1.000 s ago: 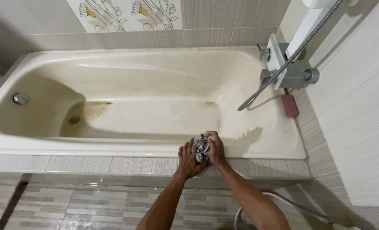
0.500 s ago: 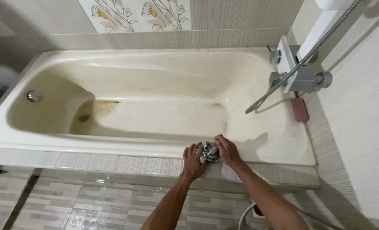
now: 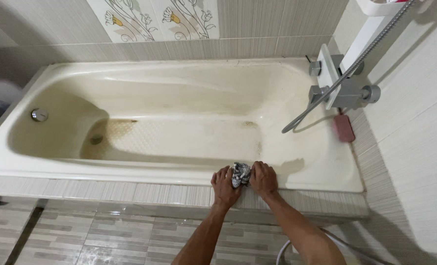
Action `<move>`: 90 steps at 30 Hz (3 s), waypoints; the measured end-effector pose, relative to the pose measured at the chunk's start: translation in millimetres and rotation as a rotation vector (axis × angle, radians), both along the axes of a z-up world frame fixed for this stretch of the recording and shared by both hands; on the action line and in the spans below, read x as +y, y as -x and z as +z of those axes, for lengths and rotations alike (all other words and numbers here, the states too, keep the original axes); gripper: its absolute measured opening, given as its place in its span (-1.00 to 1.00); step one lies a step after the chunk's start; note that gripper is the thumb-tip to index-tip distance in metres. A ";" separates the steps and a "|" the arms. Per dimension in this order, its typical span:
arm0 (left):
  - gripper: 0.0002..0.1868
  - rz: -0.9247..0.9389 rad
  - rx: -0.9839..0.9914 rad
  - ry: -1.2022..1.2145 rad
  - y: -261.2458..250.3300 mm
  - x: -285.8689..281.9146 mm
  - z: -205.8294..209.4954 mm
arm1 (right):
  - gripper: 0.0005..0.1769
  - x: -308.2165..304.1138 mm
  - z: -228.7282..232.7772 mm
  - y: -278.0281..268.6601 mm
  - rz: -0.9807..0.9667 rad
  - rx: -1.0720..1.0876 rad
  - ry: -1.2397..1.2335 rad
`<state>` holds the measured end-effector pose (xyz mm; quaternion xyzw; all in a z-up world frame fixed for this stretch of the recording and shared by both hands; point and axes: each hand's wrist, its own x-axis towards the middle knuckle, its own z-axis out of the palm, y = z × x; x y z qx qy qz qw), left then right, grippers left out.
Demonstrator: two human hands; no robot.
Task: The person scrubs the rim and inner surfaces of a white bathtub using a patterned cloth. They repeatedly wipe along the top edge and inside the tub, focusing on removing visible stains.
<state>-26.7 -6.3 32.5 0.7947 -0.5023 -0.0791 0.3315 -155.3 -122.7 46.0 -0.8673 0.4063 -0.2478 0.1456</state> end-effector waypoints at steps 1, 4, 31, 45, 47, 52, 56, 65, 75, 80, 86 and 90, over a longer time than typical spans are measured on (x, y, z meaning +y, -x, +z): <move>-0.21 0.034 0.028 -0.017 -0.3 -6.1 2.6 | -0.86 -0.9 2.2 -1.2 0.017 -0.022 0.019; -0.21 0.098 0.102 -0.085 3.5 -10.5 8.9 | -0.83 2.0 1.9 3.4 0.044 -0.053 0.056; -0.51 0.129 -0.102 -0.606 -274.8 43.8 -5.3 | -0.82 3.2 7.9 -3.9 -0.017 0.150 0.103; -0.30 -0.046 0.021 -0.688 -223.8 31.0 49.7 | -0.89 3.3 12.0 -5.2 0.010 0.055 0.140; -0.25 -0.108 0.150 -0.683 -183.8 15.2 54.3 | -0.89 5.5 13.3 -4.9 -0.025 0.097 0.125; -0.41 -0.173 0.095 -0.486 -117.5 -18.2 24.6 | -0.91 4.8 10.8 -3.3 -0.028 0.125 0.105; -0.50 -0.142 0.029 -0.300 -133.4 1.1 6.0 | -0.90 2.3 8.5 -0.5 -0.011 0.148 0.120; -0.47 0.372 -0.301 -0.393 -327.4 118.9 4.8 | -0.90 5.8 9.7 -4.3 -0.046 0.126 0.134; -0.50 0.484 -0.283 -0.284 -359.7 145.4 -10.2 | -0.90 -0.1 2.8 -3.2 -0.030 0.171 0.120; -0.40 0.332 -0.182 -0.349 -270.7 97.7 -3.8 | -0.92 2.4 4.7 -2.7 -0.029 0.131 0.136; -0.37 0.084 -0.126 -0.288 -148.5 46.7 9.9 | -0.93 4.4 5.9 -2.8 -0.045 0.101 0.142; -0.48 0.021 -0.091 -0.175 -100.1 41.9 19.8 | -0.92 4.1 7.1 -2.2 -0.047 0.125 0.129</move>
